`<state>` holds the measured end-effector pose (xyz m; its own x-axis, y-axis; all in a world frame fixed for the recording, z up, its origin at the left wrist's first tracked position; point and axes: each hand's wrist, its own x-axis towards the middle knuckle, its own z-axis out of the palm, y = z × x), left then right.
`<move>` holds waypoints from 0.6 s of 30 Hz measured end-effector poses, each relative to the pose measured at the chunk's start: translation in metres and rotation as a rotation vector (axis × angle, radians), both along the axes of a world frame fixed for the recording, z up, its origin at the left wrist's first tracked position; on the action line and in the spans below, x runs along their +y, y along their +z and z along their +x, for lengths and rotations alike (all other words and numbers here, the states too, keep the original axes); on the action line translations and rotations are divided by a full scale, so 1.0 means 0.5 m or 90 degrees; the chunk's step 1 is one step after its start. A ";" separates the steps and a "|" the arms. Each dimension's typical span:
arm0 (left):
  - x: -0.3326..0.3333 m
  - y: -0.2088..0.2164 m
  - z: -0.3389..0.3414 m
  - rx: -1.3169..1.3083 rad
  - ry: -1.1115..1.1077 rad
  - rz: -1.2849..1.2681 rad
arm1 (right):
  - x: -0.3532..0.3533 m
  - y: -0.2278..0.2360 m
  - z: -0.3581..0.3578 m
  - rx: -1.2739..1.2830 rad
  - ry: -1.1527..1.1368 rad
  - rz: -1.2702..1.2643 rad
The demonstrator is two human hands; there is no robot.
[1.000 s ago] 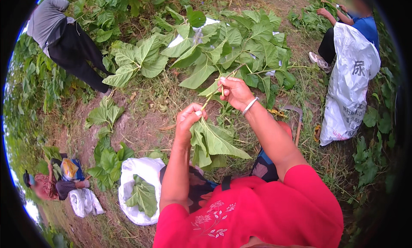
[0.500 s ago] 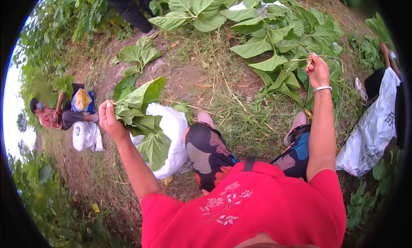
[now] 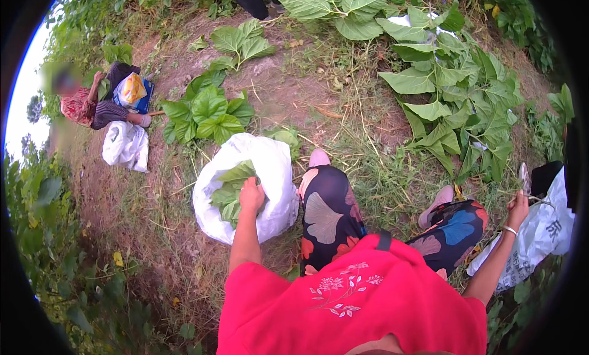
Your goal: The person repeatedly picks large green leaves from the ground, removes stems by hand, and places the leaves into a white sack. A sickle is briefly used to cut a stem before the person resumes stripping leaves by hand.
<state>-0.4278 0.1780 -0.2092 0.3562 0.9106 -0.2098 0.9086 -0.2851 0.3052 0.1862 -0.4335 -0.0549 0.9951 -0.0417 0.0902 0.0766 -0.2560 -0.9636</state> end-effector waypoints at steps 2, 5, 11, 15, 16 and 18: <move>0.006 -0.010 -0.012 -0.005 -0.003 0.001 | -0.105 -0.038 -0.113 0.019 0.055 -0.248; 0.018 0.012 0.008 -0.031 -0.035 -0.002 | -0.303 -0.118 -0.328 0.305 0.289 -0.683; 0.029 0.073 -0.016 -0.128 -0.051 -0.024 | -0.427 -0.135 -0.461 0.330 0.454 -0.837; 0.021 0.133 -0.040 -0.123 -0.068 0.014 | -0.082 0.040 -0.253 0.158 0.166 -0.510; 0.023 0.151 -0.032 -0.122 -0.086 0.029 | -0.059 0.040 -0.191 0.021 0.209 -0.494; 0.004 0.195 -0.032 -0.109 -0.093 0.050 | 0.150 0.123 -0.166 -0.027 0.273 -0.429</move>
